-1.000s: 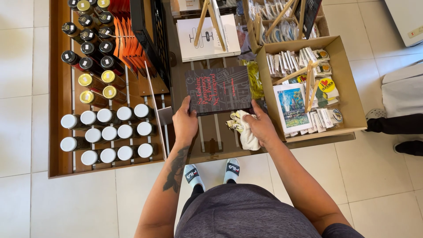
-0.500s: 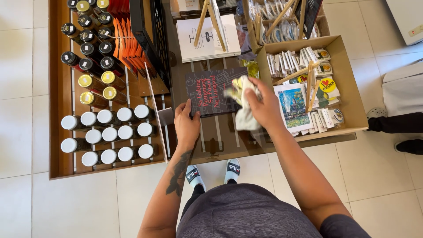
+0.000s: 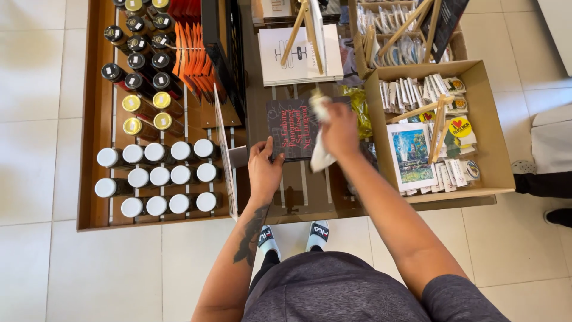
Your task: Wiping down retail items including books, postcards, and small wooden easels using a cloth.
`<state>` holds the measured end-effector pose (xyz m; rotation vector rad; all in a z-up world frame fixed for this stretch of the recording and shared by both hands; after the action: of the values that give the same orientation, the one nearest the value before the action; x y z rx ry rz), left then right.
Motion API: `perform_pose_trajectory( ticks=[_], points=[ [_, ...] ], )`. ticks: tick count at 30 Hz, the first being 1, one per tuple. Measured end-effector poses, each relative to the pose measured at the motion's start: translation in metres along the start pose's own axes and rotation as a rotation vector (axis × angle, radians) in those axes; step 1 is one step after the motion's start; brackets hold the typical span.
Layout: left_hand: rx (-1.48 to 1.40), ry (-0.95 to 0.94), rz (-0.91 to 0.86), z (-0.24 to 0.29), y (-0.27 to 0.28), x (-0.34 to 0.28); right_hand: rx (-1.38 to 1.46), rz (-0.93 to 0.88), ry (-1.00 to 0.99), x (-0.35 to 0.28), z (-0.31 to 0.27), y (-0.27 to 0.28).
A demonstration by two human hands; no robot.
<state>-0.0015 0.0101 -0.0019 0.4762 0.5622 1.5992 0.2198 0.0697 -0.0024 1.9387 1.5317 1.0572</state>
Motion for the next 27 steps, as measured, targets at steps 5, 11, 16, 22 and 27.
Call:
perform_pose_trajectory(
  ticks=[5,11,16,22,27],
  points=[
    [0.037,-0.04,0.007,-0.004,-0.002,0.003,-0.095,-0.01,0.031,0.01,-0.023,-0.015],
    [0.03,-0.053,0.001,-0.003,-0.002,-0.002,-0.04,-0.19,0.213,-0.035,-0.086,-0.008],
    [0.075,-0.004,-0.006,0.007,0.007,-0.007,-0.039,-0.114,0.078,-0.038,-0.031,0.029],
    [0.085,-0.181,0.011,-0.006,0.003,-0.02,-0.127,-0.085,-0.286,-0.06,-0.005,0.08],
    [0.182,-0.289,0.147,-0.018,-0.008,-0.023,-0.237,-0.167,-0.228,-0.076,0.002,0.07]
  ],
)
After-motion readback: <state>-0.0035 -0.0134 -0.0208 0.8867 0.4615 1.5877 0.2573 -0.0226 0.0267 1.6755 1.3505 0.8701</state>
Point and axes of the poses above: each hand's wrist, its own x-axis towards the middle knuckle, its own y-axis out of the back of the hand, z = x × y, the point moved 2 cm from there along x, towards the middle knuckle, and after that the axes turned 9 degrees about x, right-handed, at the moved point
